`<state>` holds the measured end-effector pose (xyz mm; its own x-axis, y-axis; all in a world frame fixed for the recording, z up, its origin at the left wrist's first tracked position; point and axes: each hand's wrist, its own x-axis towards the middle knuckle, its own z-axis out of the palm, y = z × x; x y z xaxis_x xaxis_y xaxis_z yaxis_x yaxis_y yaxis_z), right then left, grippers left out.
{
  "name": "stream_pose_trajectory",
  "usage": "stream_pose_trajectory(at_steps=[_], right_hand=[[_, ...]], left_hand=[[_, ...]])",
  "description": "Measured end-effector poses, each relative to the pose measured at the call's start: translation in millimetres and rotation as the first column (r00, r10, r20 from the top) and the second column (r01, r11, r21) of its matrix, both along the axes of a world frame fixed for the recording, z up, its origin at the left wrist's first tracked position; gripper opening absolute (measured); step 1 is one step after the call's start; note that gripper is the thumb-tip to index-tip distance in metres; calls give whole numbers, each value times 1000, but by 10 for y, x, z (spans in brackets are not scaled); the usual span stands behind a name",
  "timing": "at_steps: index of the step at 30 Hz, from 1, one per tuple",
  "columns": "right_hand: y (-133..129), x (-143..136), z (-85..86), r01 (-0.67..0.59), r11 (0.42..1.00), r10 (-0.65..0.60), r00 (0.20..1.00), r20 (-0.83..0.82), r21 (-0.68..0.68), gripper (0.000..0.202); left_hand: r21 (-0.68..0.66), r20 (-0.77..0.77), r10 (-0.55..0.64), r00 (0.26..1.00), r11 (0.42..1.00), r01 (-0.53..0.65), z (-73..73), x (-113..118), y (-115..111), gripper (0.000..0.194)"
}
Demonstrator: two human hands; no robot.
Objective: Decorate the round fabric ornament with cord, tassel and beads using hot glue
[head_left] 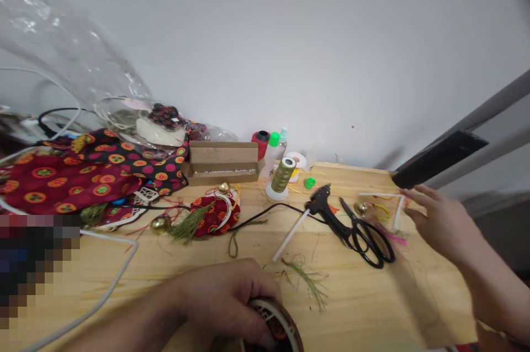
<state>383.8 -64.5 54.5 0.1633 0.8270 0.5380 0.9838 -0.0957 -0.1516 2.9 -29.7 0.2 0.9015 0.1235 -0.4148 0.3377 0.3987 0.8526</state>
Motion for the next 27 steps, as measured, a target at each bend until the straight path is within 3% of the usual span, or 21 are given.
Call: stream_pose_trajectory(at_steps=[2,4,7,9,11,15,21,24,27], right_hand=[[74,-235,-46,-82,996,84,996,43,-44,30],[129,-646,-83,-238,962,228,970,-85,-134,25],[205,-1345,-161,-497,815,444,866,-228,-299,20],[272,-1699,-247,-547,769,513,837,-191,-331,19],[352,-1909,-349,-516,745,535,841,-82,-422,16],[498,-2035,-518,-422,733,519,854,37,-534,14],[568,-2115,-615,-436,704,519,855,-14,-560,18],[552,-2116,-555,-450,695,494,865,-82,-560,20],[525,-2001,-362,-496,688,459,863,-213,-529,20]], left_hand=[[-7,21,19,1000,1000,-19,-19,0,-1,24],[-25,43,37,998,999,-36,-39,-5,-4,23],[-40,56,51,997,998,-49,-63,-14,-5,23],[-39,53,51,997,998,-49,-64,-17,-2,22],[-35,52,61,997,998,-60,-49,-19,2,19],[-60,90,75,993,996,-69,5,-16,5,15],[-106,109,123,986,988,-111,31,-1,6,18],[-111,121,148,981,985,-135,38,-3,12,19],[-122,145,193,970,977,-176,59,-7,24,15]])
